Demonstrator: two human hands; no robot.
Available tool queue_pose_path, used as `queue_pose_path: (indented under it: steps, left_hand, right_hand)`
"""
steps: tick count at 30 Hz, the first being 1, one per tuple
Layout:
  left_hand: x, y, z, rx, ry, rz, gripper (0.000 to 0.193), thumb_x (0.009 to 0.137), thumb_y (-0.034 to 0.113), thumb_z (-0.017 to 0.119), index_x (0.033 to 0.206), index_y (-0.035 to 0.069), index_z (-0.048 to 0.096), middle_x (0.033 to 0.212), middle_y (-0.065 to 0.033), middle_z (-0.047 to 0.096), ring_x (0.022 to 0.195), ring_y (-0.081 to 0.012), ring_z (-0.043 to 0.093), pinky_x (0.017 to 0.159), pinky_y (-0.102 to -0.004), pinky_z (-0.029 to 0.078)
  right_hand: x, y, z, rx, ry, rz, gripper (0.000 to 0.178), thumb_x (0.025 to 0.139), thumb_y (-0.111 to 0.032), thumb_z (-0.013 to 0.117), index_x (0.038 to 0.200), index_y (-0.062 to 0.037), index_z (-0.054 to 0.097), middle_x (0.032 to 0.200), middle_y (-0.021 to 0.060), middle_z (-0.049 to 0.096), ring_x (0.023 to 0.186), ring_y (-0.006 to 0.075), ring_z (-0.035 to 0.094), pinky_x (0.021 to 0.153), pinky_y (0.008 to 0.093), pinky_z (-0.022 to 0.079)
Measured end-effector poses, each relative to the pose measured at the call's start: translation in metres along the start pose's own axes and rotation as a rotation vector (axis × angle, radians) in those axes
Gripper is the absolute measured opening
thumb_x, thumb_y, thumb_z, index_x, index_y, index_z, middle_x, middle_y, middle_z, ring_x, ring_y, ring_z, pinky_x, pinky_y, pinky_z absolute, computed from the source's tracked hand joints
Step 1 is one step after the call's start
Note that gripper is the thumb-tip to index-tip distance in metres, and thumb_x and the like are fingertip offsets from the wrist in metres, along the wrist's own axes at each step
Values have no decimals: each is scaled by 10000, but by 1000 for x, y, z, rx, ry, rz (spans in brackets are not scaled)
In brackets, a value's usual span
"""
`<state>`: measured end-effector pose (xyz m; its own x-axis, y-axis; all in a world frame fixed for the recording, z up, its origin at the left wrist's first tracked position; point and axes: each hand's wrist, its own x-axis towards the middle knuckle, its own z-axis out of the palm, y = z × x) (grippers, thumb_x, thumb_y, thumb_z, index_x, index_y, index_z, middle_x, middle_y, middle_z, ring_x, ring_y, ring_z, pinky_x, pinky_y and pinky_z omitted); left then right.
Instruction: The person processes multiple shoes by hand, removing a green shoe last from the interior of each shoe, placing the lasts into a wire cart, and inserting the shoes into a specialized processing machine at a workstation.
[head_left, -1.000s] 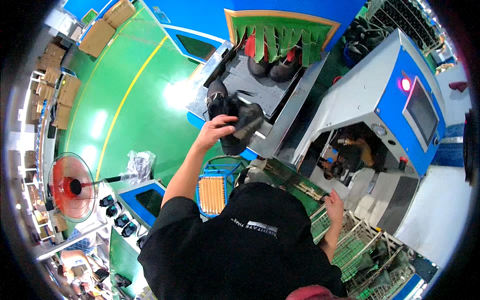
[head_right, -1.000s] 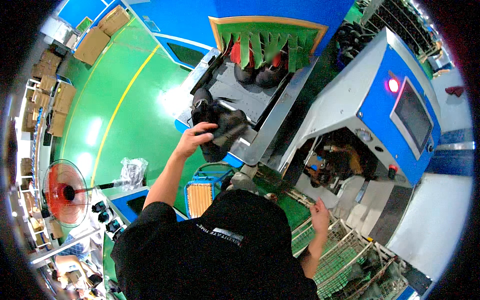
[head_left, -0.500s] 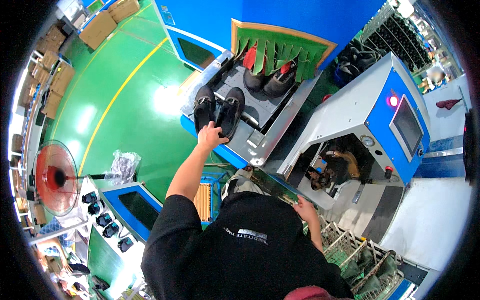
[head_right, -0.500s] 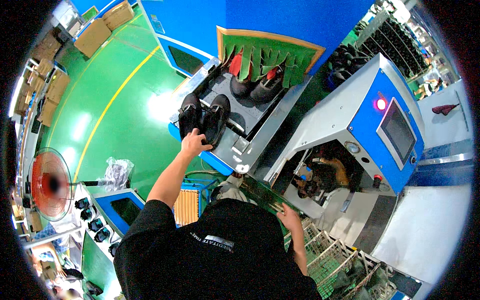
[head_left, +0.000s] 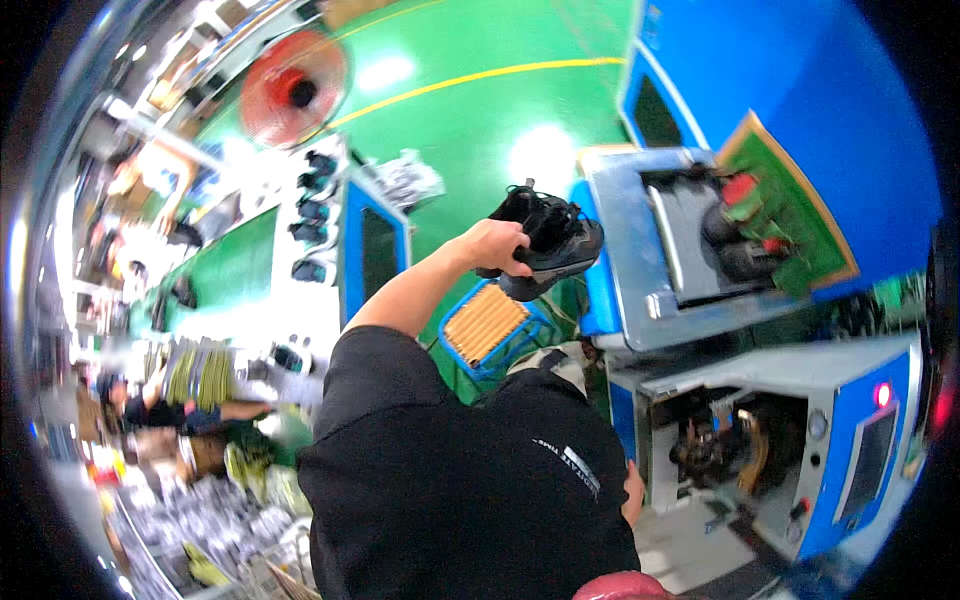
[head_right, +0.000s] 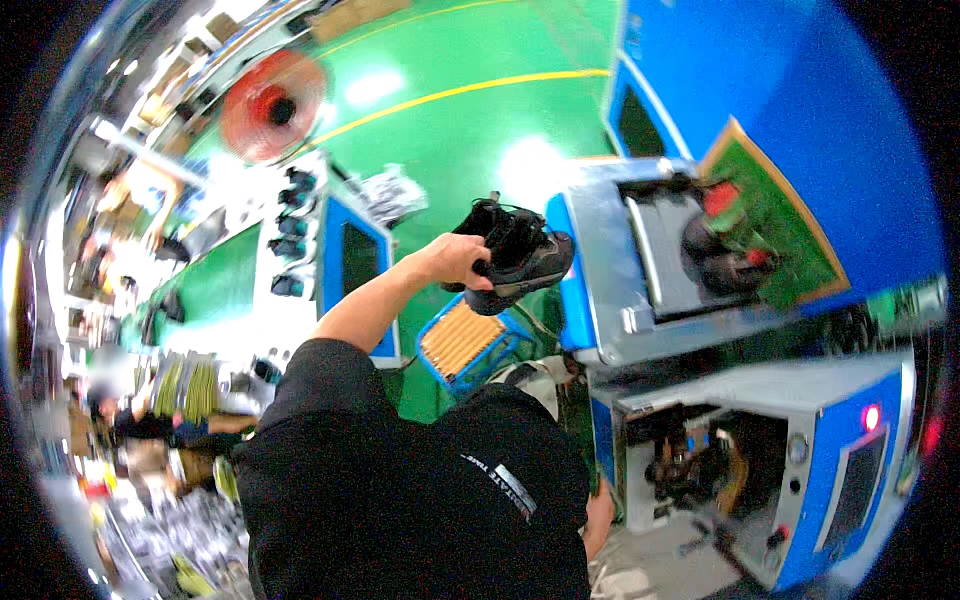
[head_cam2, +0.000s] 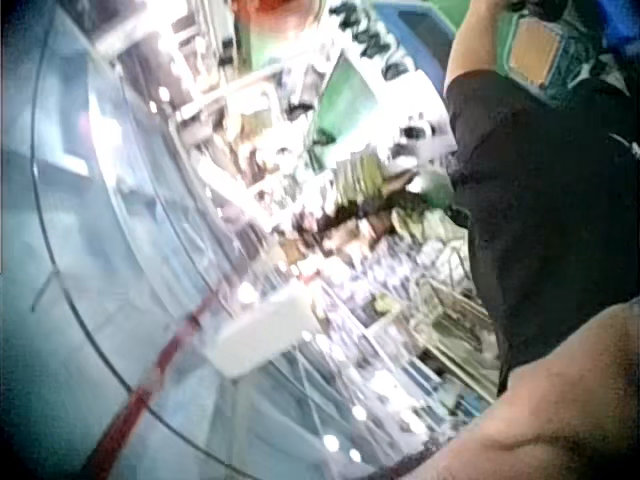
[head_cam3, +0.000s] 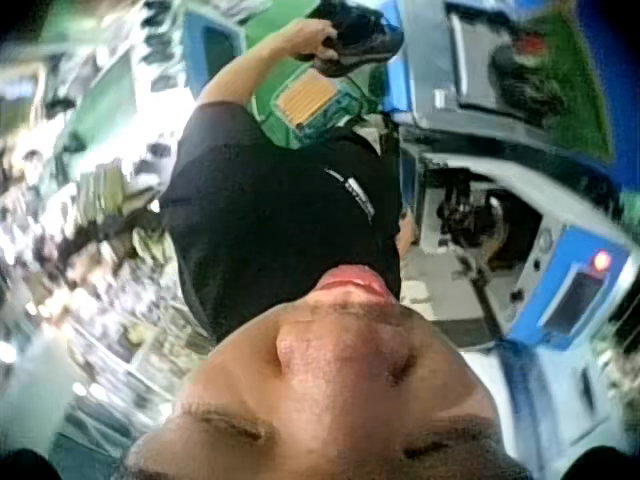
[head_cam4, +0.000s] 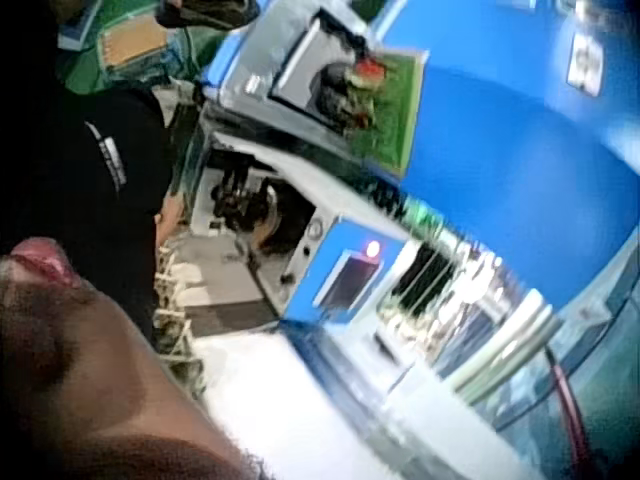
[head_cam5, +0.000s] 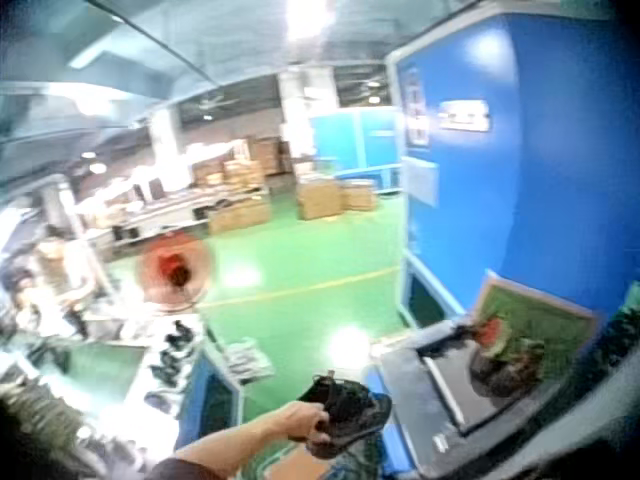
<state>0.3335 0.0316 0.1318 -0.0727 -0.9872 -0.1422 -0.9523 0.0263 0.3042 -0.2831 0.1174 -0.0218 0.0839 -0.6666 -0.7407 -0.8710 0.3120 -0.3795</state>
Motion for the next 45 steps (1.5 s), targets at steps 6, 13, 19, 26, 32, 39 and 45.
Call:
queue_pose_path:
  steps: [6,13,19,26,32,39,45]
  left_hand:
    - [-241,-44,-24,179,170,-604,482,739,522,802,924,84,718,936,-123,626,919,-337,660,775,-447,545]
    - [-454,-82,-88,541,568,-1578,559,797,546,742,1062,58,688,1138,-159,644,1057,-344,642,901,-456,527]
    - [-380,-170,-35,149,920,-1700,542,960,495,495,1050,-9,673,999,-251,707,999,-429,687,915,-513,521]
    - [-77,-77,207,-479,270,-880,336,889,360,657,1017,62,744,1001,-177,737,958,-340,707,869,-440,549]
    - [207,104,207,-417,-119,161,366,929,271,660,1221,50,656,1057,-158,731,979,-345,698,845,-424,554]
    - [444,213,219,-327,-66,278,484,867,245,643,1311,61,583,1277,-197,637,1187,-388,596,993,-471,498]
    - [610,291,213,-307,11,138,752,730,189,818,1378,28,474,1356,-192,579,1262,-363,550,1054,-435,464]
  right_hand:
    - [-5,-64,-42,-283,-134,-54,660,947,-326,636,1525,-91,421,1485,185,510,1350,378,496,1095,467,420]
    - [53,-60,-76,-408,-1,-389,672,878,-227,687,1482,-37,463,1341,222,609,1230,368,591,1009,439,471]
    - [2,-109,-99,-276,21,-283,647,904,-257,659,1476,-26,464,1386,224,581,1221,399,581,1047,460,439]
    - [-41,-170,-175,195,641,-647,187,942,-95,654,1057,43,708,940,141,736,826,204,704,767,345,549]
    - [-39,-193,-302,-111,1750,-572,328,999,-30,552,1294,110,575,1329,222,625,1192,359,622,1005,429,493]
    - [16,-178,-335,-677,1876,-274,502,1065,-324,328,1313,28,585,1408,190,582,1303,347,544,1099,458,356]
    - [19,-164,-324,-754,1917,-202,547,1067,-367,251,1330,21,534,1319,220,607,1256,393,549,1057,481,392]
